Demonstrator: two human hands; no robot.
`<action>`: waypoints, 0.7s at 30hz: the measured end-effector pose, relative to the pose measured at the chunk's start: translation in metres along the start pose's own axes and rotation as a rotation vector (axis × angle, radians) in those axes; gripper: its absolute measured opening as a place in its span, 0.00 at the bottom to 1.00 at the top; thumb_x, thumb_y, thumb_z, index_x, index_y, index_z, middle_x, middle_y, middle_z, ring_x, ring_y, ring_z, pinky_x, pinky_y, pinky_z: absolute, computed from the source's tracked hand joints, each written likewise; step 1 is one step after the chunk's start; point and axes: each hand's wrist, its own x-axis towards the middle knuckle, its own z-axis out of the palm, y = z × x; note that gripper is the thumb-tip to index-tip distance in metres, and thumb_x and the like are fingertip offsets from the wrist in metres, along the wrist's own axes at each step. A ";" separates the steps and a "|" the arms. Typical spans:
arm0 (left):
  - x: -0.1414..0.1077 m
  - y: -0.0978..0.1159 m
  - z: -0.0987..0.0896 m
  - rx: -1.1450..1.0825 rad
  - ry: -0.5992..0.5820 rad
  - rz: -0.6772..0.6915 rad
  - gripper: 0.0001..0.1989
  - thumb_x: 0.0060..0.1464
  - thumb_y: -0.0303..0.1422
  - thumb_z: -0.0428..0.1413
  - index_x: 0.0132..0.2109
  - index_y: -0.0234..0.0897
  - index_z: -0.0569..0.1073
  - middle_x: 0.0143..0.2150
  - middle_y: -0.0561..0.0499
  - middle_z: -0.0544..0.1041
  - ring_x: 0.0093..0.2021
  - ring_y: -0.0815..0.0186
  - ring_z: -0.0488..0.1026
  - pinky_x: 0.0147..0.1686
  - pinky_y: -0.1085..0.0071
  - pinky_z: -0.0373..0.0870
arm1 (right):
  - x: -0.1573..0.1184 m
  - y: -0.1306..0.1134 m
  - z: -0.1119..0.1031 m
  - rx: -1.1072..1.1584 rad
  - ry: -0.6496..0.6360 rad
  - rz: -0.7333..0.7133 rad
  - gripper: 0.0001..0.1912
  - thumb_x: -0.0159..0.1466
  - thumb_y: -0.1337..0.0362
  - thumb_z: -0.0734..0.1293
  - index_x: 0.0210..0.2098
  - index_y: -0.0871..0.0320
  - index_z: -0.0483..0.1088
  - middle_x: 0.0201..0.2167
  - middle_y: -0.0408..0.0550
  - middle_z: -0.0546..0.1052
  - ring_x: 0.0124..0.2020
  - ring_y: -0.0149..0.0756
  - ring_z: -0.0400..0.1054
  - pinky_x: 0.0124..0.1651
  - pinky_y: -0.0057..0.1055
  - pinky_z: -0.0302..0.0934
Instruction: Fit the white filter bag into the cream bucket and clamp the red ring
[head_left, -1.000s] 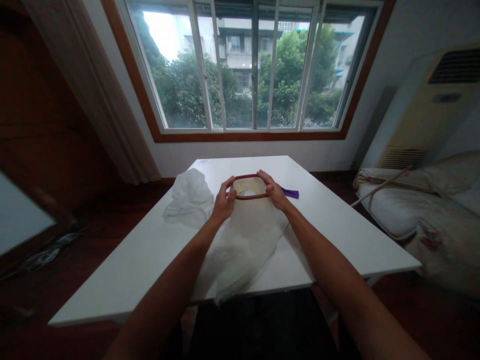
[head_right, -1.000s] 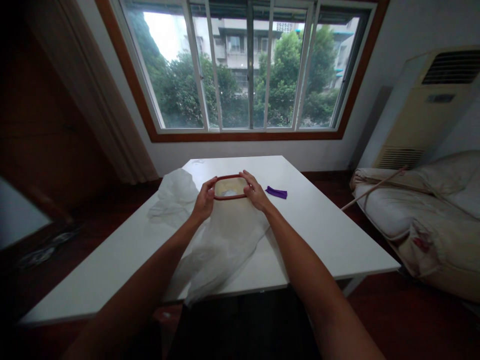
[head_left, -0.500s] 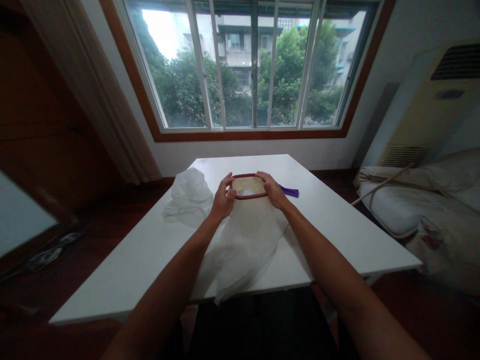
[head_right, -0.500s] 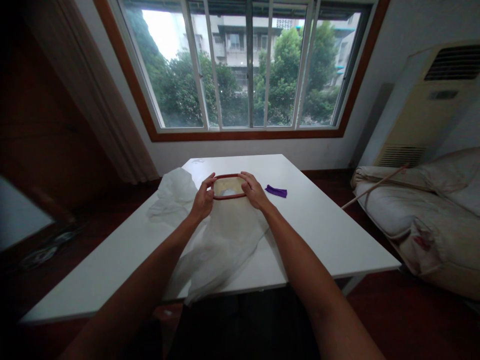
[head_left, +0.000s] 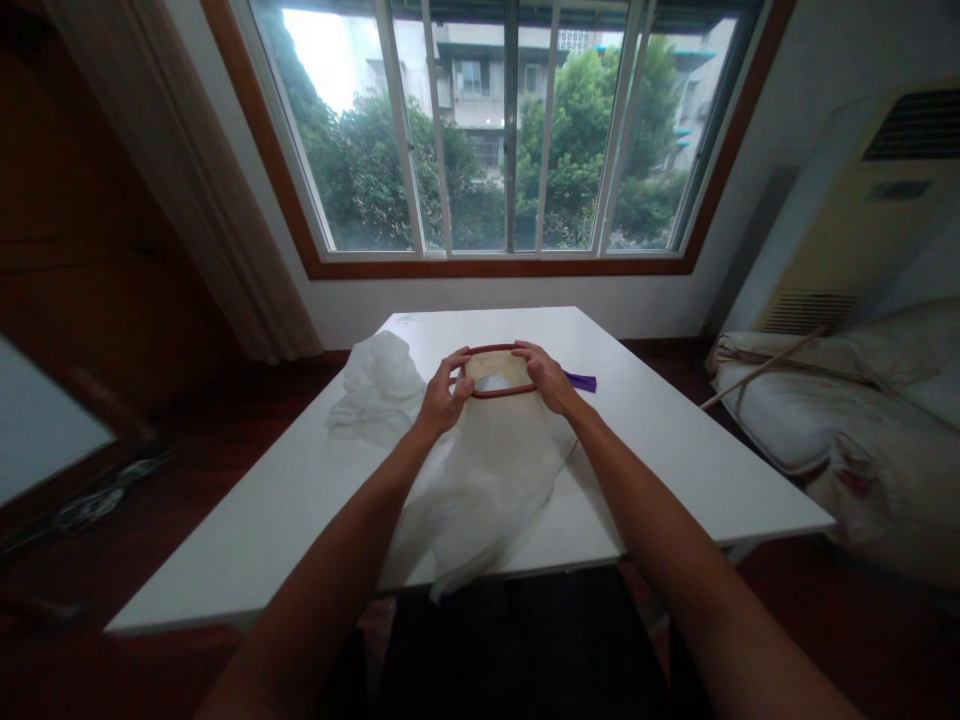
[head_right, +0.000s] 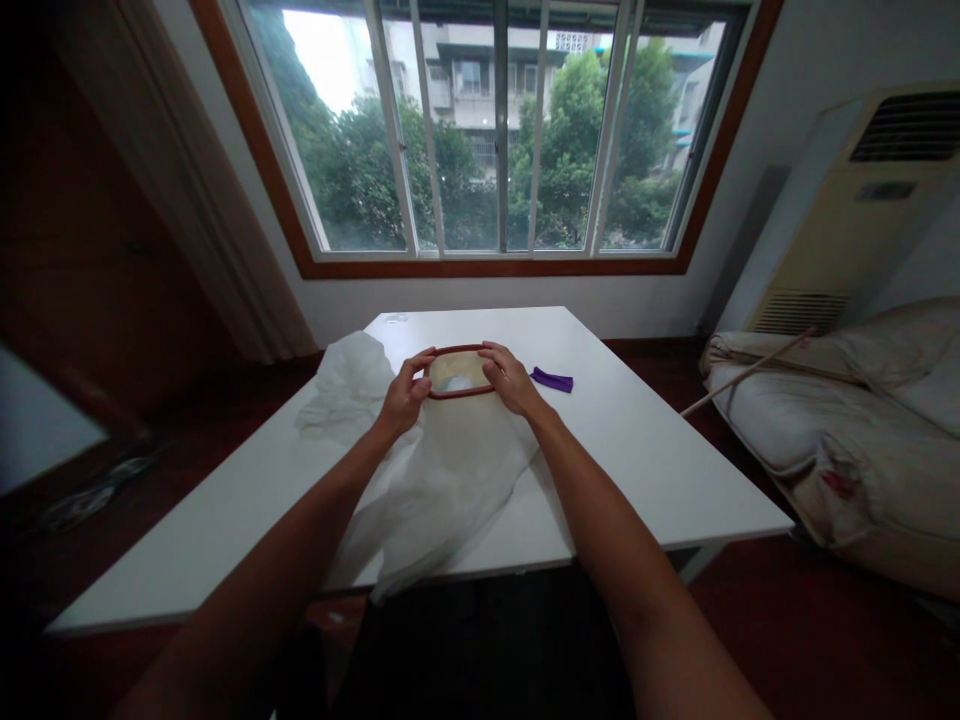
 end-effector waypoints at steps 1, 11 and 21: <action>0.000 0.000 -0.001 -0.011 -0.008 -0.006 0.27 0.58 0.53 0.52 0.54 0.39 0.67 0.66 0.36 0.64 0.62 0.50 0.67 0.50 0.54 0.72 | 0.000 0.000 0.000 -0.003 -0.005 -0.007 0.38 0.63 0.32 0.54 0.51 0.54 0.74 0.61 0.54 0.68 0.63 0.46 0.60 0.68 0.46 0.51; -0.003 0.008 -0.004 0.173 -0.023 0.096 0.28 0.63 0.53 0.45 0.60 0.39 0.68 0.67 0.38 0.63 0.69 0.52 0.57 0.67 0.47 0.53 | -0.005 0.012 0.009 0.131 0.061 0.055 0.36 0.66 0.35 0.53 0.60 0.52 0.66 0.60 0.52 0.70 0.62 0.45 0.63 0.66 0.47 0.54; -0.003 0.022 -0.005 0.072 0.038 0.139 0.34 0.58 0.55 0.53 0.63 0.40 0.63 0.65 0.38 0.66 0.66 0.51 0.63 0.64 0.50 0.59 | 0.000 -0.019 0.005 0.157 0.274 0.022 0.32 0.69 0.39 0.50 0.60 0.50 0.66 0.59 0.52 0.70 0.58 0.45 0.65 0.61 0.48 0.61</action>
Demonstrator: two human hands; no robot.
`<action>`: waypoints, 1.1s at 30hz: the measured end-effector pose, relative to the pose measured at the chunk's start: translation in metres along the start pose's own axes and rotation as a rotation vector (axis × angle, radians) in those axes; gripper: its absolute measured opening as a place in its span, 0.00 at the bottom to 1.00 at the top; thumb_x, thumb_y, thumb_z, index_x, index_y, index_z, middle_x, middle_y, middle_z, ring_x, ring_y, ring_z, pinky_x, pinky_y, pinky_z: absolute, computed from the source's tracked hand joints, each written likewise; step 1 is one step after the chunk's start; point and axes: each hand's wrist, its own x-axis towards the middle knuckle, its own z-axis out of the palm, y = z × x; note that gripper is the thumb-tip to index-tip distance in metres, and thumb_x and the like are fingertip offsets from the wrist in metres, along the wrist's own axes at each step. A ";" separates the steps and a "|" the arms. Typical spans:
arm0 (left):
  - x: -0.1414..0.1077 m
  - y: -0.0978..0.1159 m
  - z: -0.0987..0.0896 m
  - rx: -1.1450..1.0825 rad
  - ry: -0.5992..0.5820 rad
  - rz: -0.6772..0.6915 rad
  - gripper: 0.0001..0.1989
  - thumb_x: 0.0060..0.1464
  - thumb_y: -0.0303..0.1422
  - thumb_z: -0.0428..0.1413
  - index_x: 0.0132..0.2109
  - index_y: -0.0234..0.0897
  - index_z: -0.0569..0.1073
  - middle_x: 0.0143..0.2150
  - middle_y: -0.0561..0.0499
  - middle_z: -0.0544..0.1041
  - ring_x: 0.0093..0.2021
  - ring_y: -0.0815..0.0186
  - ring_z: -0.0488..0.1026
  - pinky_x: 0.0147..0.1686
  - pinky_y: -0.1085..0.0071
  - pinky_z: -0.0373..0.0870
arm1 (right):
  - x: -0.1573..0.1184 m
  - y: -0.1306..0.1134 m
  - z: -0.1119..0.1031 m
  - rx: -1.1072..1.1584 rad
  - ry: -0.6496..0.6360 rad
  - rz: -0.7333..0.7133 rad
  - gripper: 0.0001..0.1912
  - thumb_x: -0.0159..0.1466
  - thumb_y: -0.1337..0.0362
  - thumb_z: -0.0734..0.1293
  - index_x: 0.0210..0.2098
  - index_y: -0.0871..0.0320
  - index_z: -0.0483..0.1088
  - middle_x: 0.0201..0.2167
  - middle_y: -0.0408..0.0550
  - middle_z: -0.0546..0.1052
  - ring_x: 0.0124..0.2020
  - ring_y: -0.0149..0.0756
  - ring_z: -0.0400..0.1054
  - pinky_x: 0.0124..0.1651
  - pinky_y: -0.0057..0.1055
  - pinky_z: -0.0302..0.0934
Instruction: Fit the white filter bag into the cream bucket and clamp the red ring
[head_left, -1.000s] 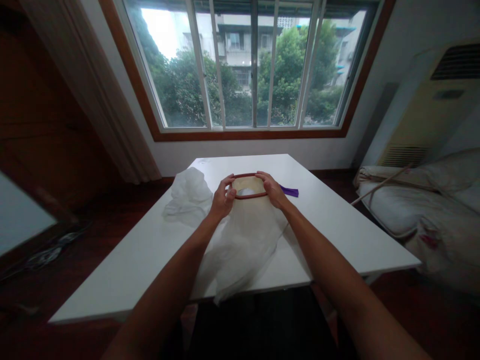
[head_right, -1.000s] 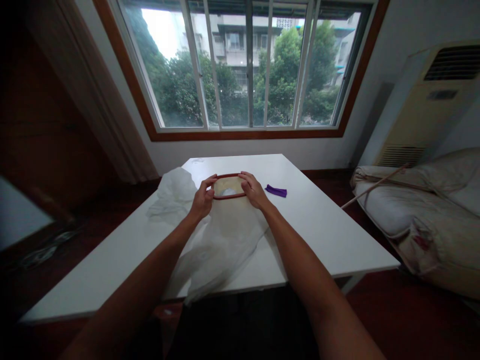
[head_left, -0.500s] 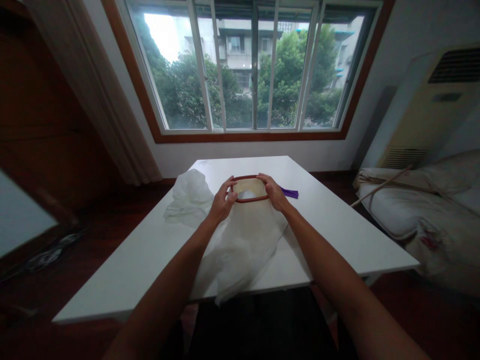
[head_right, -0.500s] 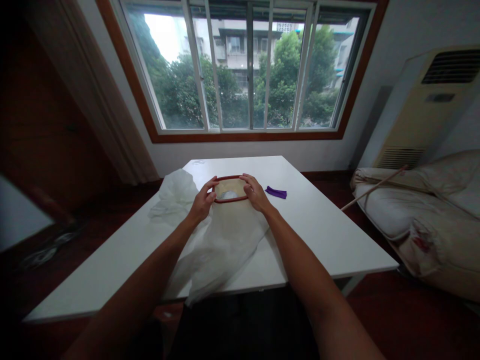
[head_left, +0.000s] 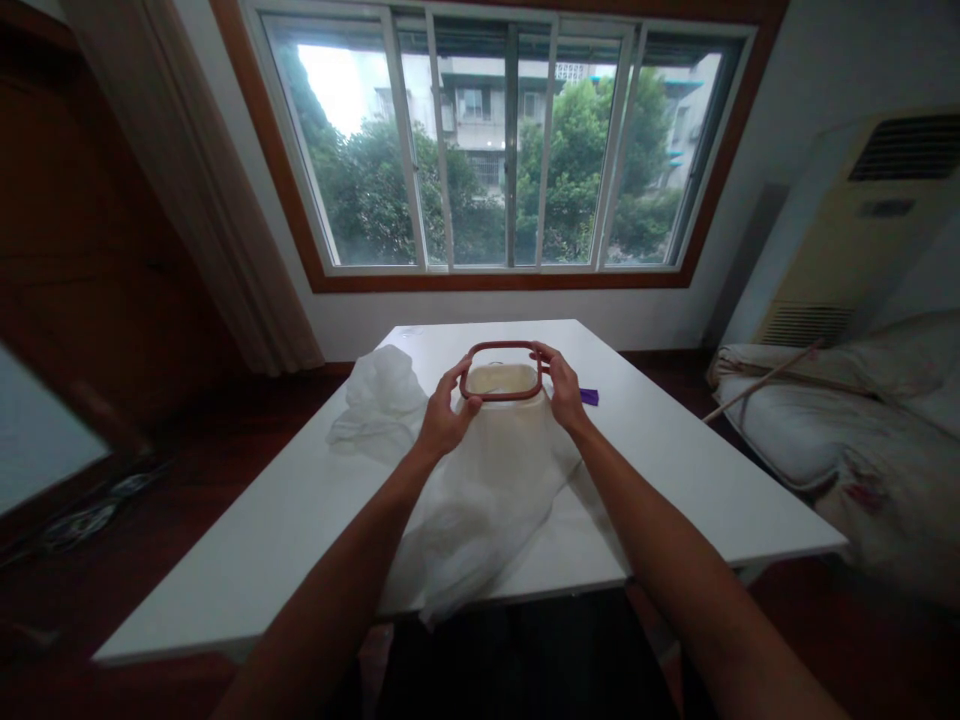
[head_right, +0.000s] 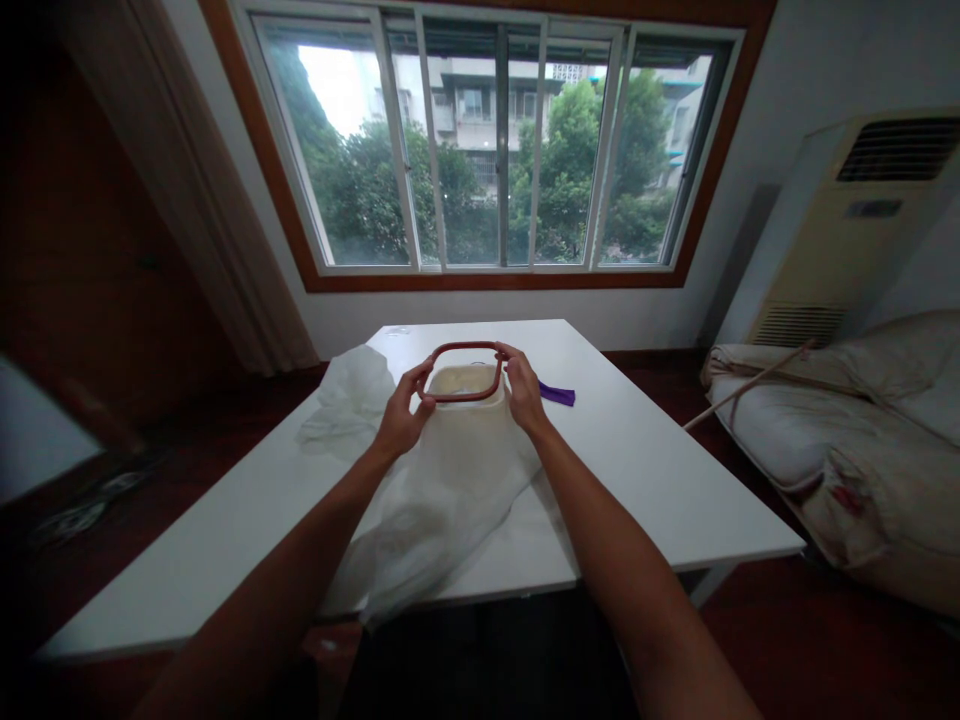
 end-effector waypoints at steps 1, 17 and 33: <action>0.000 0.000 0.000 -0.039 0.029 -0.012 0.32 0.60 0.54 0.51 0.63 0.40 0.64 0.64 0.38 0.67 0.64 0.52 0.65 0.64 0.51 0.61 | 0.001 0.000 -0.001 0.004 0.013 -0.009 0.31 0.69 0.40 0.51 0.60 0.49 0.66 0.58 0.52 0.70 0.56 0.45 0.66 0.59 0.48 0.62; 0.006 -0.008 0.000 -0.125 0.296 -0.250 0.28 0.64 0.52 0.45 0.65 0.44 0.60 0.63 0.39 0.68 0.57 0.56 0.72 0.56 0.51 0.67 | -0.003 -0.024 -0.001 -0.297 0.001 -0.316 0.13 0.69 0.51 0.61 0.45 0.49 0.72 0.48 0.52 0.72 0.57 0.50 0.61 0.63 0.54 0.53; -0.003 0.017 0.011 0.209 -0.049 0.167 0.20 0.67 0.43 0.47 0.61 0.41 0.65 0.67 0.41 0.63 0.68 0.58 0.59 0.66 0.51 0.57 | -0.018 -0.048 0.019 -0.598 -0.330 -0.609 0.20 0.69 0.62 0.61 0.60 0.50 0.67 0.50 0.48 0.77 0.51 0.42 0.68 0.57 0.46 0.56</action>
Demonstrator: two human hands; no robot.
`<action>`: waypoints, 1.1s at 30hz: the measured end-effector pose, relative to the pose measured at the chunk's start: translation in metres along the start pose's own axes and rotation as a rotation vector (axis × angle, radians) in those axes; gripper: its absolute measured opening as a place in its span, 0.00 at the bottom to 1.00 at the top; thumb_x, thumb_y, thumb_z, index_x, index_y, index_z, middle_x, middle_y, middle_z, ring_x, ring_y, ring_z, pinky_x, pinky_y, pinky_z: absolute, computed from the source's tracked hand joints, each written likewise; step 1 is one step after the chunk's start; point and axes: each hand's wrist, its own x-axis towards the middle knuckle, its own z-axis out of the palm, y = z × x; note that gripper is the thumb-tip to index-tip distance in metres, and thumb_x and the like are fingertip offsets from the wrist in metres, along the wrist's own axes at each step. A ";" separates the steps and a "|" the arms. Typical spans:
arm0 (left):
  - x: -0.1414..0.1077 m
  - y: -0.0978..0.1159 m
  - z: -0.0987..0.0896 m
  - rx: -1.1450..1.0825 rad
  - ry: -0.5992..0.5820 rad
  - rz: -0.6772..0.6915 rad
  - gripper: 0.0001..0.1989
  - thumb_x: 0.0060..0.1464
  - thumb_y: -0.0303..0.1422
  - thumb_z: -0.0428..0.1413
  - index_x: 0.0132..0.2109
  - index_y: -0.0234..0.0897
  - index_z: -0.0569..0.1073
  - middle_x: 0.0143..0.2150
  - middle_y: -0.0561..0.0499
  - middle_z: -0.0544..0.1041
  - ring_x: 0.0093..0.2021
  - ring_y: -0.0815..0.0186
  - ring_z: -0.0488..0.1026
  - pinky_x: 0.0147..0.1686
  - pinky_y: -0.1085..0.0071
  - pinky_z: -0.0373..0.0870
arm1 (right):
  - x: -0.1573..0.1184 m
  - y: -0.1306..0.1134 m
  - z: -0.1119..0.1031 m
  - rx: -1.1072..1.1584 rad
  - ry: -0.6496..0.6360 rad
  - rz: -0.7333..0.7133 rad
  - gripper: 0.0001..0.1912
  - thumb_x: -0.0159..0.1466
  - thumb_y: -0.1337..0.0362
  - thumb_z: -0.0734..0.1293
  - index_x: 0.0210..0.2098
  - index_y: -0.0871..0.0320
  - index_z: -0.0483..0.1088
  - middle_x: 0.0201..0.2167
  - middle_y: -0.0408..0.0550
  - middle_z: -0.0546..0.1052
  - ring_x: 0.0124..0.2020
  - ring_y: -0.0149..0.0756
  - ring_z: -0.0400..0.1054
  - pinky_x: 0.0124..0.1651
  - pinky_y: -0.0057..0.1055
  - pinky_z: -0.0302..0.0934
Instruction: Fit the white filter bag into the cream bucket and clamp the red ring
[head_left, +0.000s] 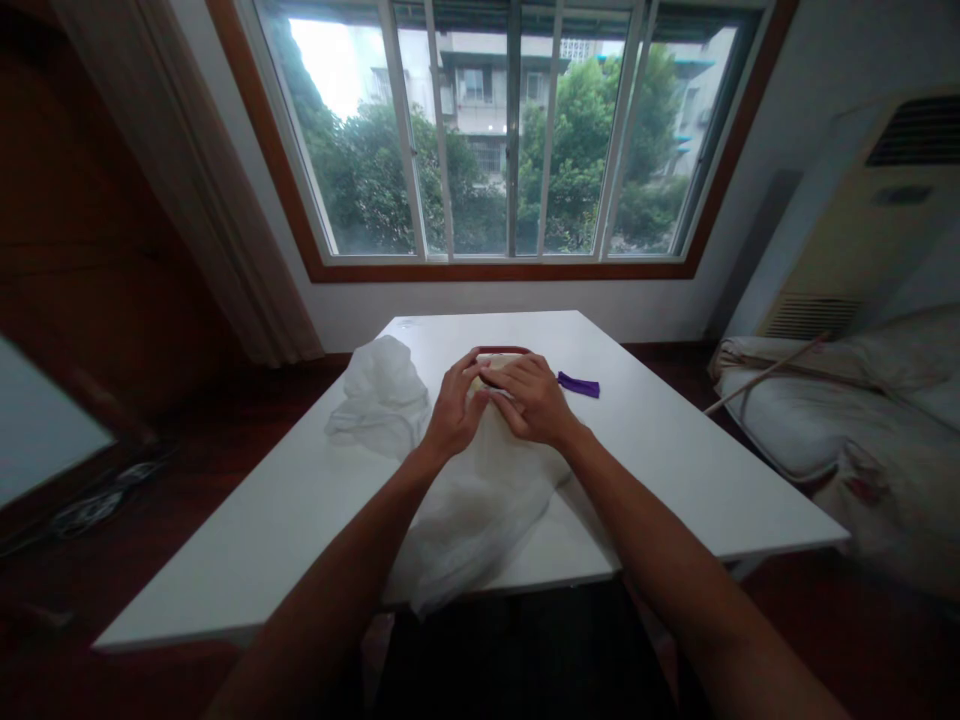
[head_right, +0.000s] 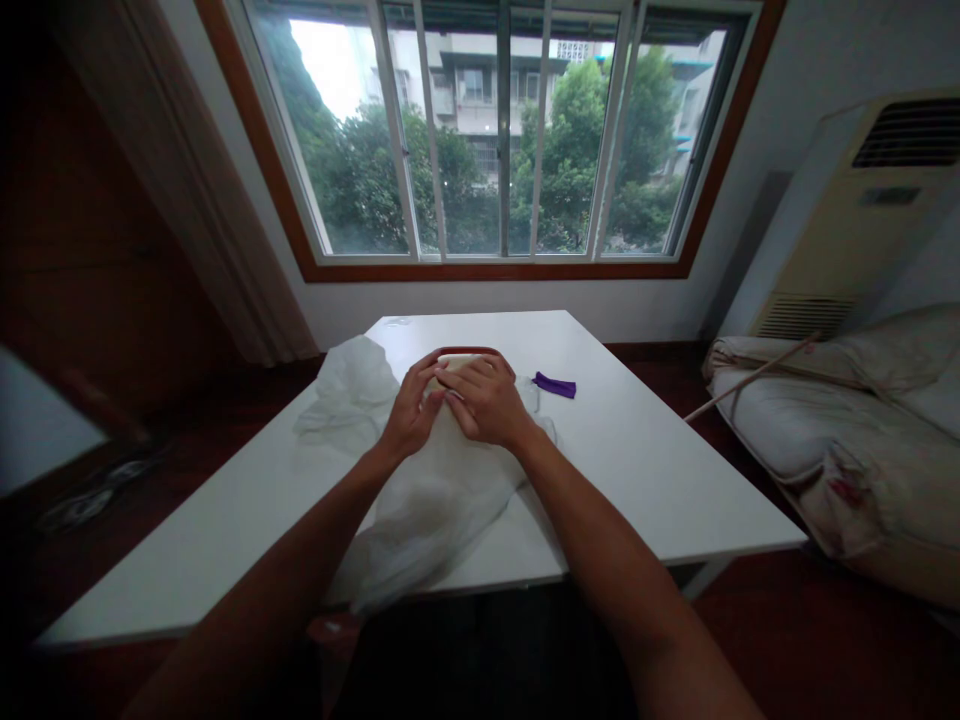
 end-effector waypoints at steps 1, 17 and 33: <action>0.000 -0.002 -0.001 -0.011 0.007 -0.010 0.19 0.67 0.43 0.46 0.59 0.40 0.66 0.66 0.41 0.63 0.68 0.58 0.59 0.66 0.51 0.57 | -0.001 0.001 -0.001 0.038 0.015 0.002 0.21 0.69 0.61 0.61 0.60 0.50 0.67 0.52 0.48 0.77 0.52 0.42 0.68 0.58 0.47 0.56; -0.009 -0.020 0.004 -0.098 -0.007 -0.115 0.28 0.63 0.51 0.47 0.62 0.40 0.62 0.68 0.37 0.61 0.69 0.53 0.58 0.63 0.49 0.61 | -0.028 0.066 0.014 0.459 0.179 0.547 0.31 0.70 0.41 0.50 0.47 0.52 0.77 0.52 0.50 0.75 0.56 0.41 0.68 0.63 0.43 0.57; -0.005 -0.014 0.001 -0.100 0.090 -0.112 0.21 0.68 0.46 0.42 0.50 0.40 0.73 0.59 0.43 0.71 0.63 0.58 0.65 0.63 0.53 0.60 | -0.022 0.054 0.015 0.385 0.201 0.514 0.26 0.68 0.42 0.57 0.38 0.54 0.77 0.54 0.51 0.74 0.57 0.43 0.66 0.63 0.44 0.56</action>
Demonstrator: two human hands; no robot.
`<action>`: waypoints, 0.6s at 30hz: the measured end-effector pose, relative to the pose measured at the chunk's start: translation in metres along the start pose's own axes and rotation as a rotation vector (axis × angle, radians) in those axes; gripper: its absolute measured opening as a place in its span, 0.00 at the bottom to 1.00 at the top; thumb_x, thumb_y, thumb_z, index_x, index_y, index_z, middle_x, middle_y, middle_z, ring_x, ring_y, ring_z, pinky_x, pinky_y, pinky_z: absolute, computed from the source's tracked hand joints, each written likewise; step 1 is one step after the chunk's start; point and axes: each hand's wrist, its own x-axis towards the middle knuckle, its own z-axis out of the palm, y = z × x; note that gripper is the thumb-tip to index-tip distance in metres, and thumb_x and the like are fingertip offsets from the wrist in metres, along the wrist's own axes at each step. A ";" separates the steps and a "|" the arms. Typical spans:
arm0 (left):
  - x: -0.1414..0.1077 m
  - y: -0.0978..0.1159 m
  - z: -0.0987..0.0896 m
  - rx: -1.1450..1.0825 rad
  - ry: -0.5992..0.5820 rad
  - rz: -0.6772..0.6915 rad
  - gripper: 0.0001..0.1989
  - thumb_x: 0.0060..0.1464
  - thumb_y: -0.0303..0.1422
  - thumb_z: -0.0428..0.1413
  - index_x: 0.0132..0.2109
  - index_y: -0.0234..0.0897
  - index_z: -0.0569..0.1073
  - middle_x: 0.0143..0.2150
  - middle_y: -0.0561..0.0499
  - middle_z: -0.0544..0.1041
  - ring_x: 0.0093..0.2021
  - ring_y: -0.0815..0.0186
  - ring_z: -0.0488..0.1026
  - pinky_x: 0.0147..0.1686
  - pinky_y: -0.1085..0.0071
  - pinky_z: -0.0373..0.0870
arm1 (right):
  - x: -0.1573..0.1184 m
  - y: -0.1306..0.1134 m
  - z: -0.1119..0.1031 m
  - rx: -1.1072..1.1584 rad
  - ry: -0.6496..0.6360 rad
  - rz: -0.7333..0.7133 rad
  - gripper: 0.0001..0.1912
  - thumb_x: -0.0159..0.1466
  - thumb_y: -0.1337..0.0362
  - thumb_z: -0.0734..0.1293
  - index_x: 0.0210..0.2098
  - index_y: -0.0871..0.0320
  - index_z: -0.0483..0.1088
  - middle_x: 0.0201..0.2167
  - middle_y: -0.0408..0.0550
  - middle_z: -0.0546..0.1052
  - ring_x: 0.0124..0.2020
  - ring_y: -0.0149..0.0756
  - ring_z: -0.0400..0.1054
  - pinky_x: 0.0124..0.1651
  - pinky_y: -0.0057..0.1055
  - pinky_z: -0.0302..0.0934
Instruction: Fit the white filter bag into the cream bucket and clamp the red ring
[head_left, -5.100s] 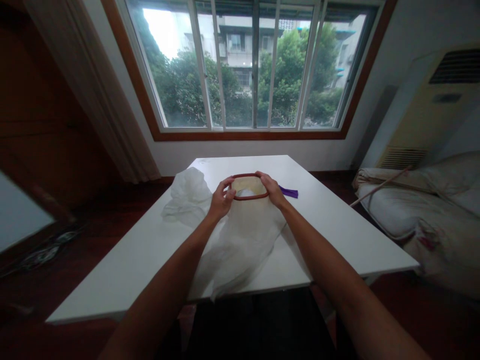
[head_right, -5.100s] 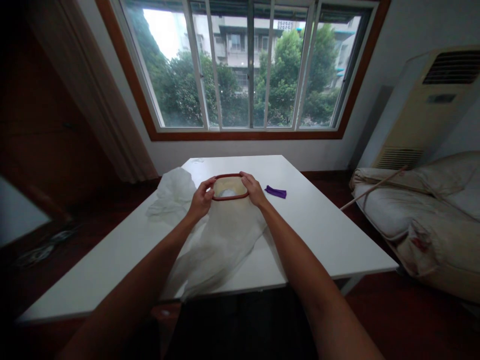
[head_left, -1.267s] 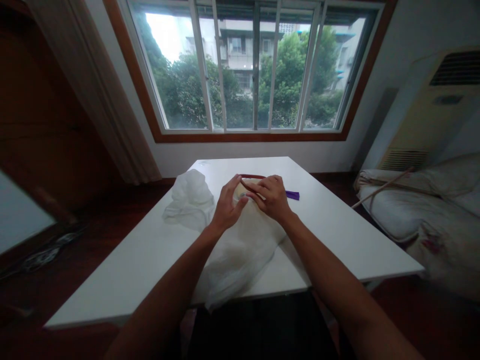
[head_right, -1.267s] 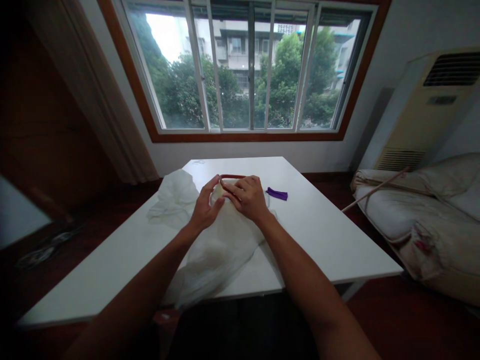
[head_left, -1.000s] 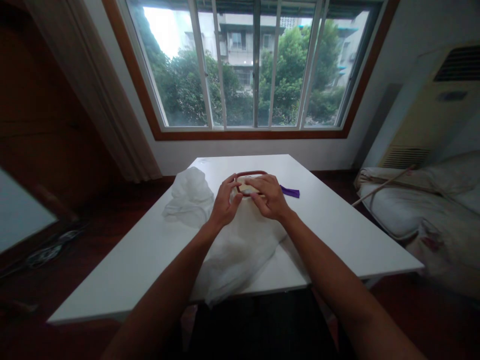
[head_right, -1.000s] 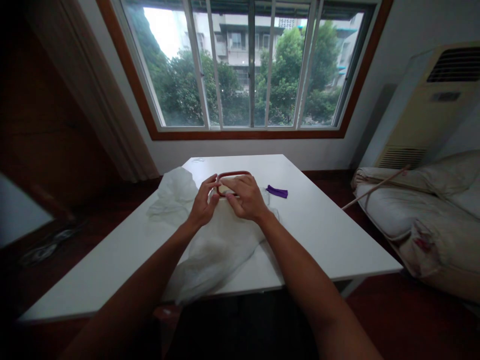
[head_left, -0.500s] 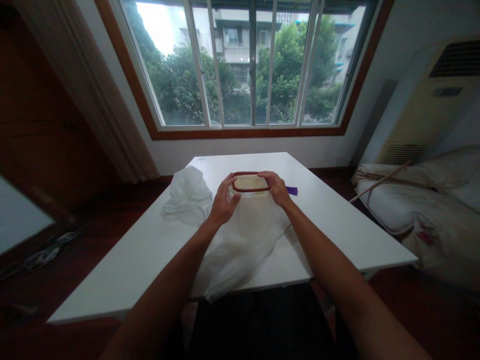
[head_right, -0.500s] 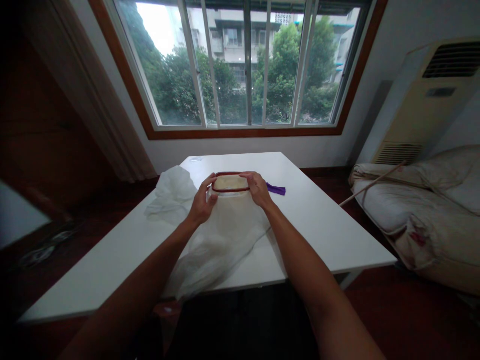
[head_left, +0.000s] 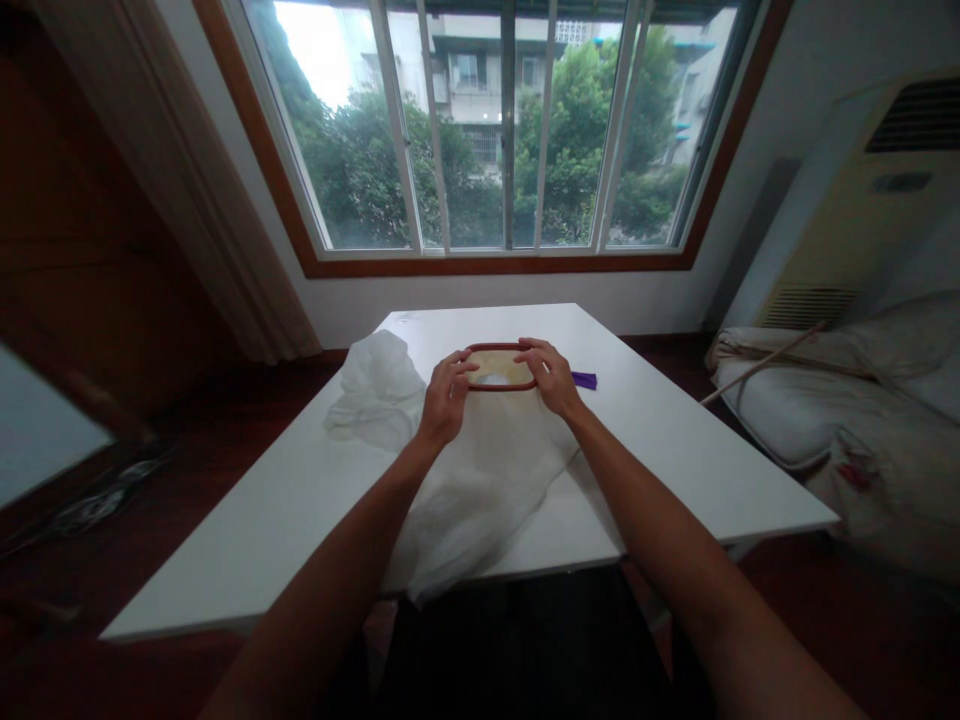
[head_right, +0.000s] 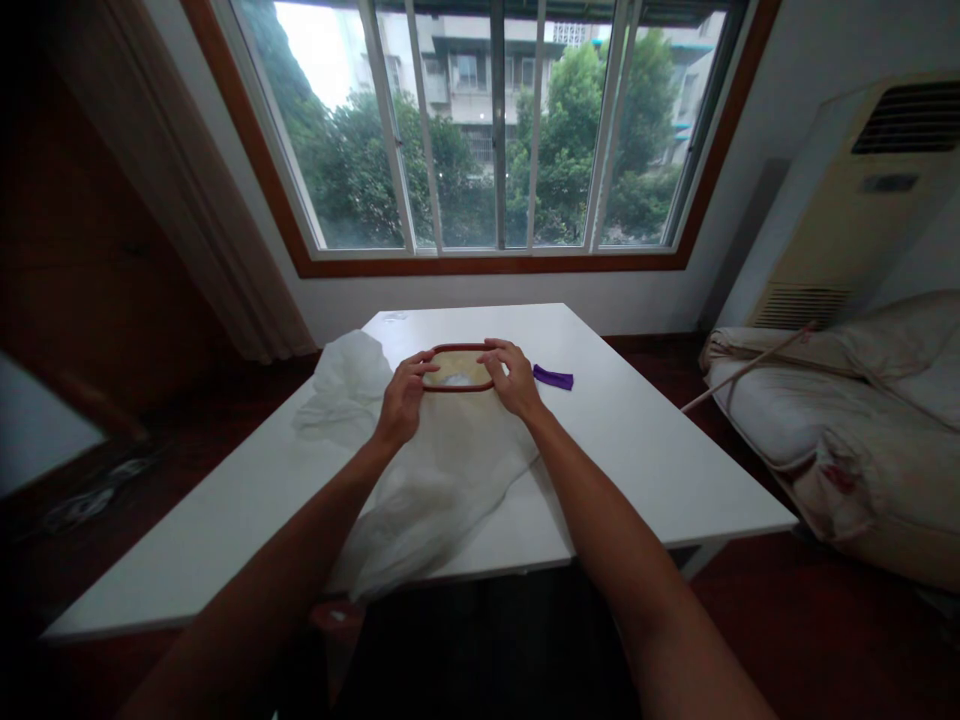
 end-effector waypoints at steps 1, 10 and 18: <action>0.001 0.000 0.000 -0.006 -0.001 -0.020 0.20 0.68 0.45 0.42 0.48 0.40 0.74 0.58 0.44 0.72 0.62 0.59 0.66 0.63 0.53 0.61 | 0.000 0.000 0.000 0.018 -0.017 0.018 0.26 0.68 0.42 0.57 0.37 0.54 0.77 0.56 0.52 0.73 0.58 0.43 0.65 0.63 0.44 0.55; 0.000 -0.008 0.001 -0.066 -0.106 -0.046 0.18 0.65 0.44 0.47 0.53 0.40 0.71 0.60 0.42 0.68 0.64 0.58 0.63 0.65 0.52 0.59 | 0.004 0.010 -0.007 0.022 -0.216 0.077 0.24 0.67 0.42 0.58 0.35 0.55 0.73 0.56 0.52 0.72 0.60 0.42 0.63 0.66 0.42 0.51; -0.006 -0.023 0.010 -0.138 -0.138 -0.121 0.28 0.64 0.55 0.42 0.59 0.40 0.64 0.70 0.39 0.57 0.71 0.55 0.53 0.69 0.50 0.51 | 0.000 0.018 -0.001 0.056 -0.188 0.102 0.28 0.68 0.40 0.54 0.44 0.55 0.73 0.58 0.52 0.70 0.63 0.39 0.61 0.68 0.39 0.50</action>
